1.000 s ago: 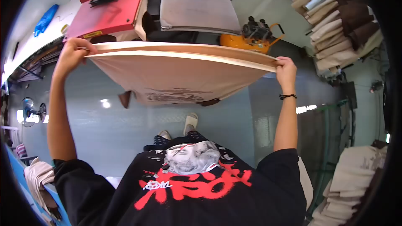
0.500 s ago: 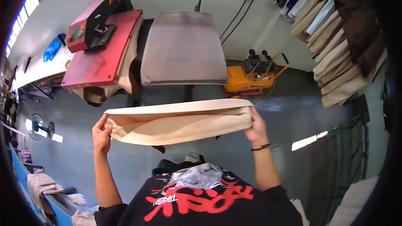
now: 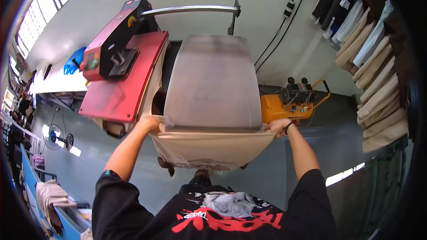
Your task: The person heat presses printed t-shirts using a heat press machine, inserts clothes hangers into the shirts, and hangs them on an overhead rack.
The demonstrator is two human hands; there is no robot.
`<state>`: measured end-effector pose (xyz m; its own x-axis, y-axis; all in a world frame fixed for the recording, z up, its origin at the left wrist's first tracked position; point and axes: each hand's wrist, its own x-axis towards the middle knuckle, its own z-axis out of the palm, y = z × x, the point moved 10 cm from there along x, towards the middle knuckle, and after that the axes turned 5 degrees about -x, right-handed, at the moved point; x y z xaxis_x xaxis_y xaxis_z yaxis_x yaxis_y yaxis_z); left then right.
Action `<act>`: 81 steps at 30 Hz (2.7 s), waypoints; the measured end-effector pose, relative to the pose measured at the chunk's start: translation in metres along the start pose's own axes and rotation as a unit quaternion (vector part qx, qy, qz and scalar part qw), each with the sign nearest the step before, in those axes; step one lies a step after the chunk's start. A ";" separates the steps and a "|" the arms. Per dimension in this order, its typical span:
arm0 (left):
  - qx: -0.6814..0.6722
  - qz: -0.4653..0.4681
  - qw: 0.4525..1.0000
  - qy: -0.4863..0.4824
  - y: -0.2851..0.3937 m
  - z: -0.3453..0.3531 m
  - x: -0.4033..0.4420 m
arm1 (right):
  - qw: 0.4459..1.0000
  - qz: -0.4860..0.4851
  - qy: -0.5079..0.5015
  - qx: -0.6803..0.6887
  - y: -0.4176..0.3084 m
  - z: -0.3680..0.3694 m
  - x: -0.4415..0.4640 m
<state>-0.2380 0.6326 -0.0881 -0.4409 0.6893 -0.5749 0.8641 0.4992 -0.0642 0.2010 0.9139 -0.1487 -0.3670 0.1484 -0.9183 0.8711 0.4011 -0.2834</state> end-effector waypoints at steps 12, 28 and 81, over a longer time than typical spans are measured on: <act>-0.758 0.107 0.621 0.169 -0.030 -0.180 0.236 | 0.739 -0.315 0.572 0.167 -0.110 -0.271 0.011; -0.275 -0.015 0.770 0.575 0.003 -0.262 0.262 | 0.641 -0.029 0.748 0.167 -0.150 -0.387 0.041; -0.433 0.050 0.826 0.356 0.050 -0.067 -0.002 | 0.797 -0.185 0.498 0.287 -0.075 -0.028 -0.044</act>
<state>-0.2103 0.6915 -0.0352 -0.6749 0.7306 0.1033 0.5425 0.3965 0.7406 0.1425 0.9026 -0.0790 -0.4613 0.8749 -0.1476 0.5427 0.1466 -0.8270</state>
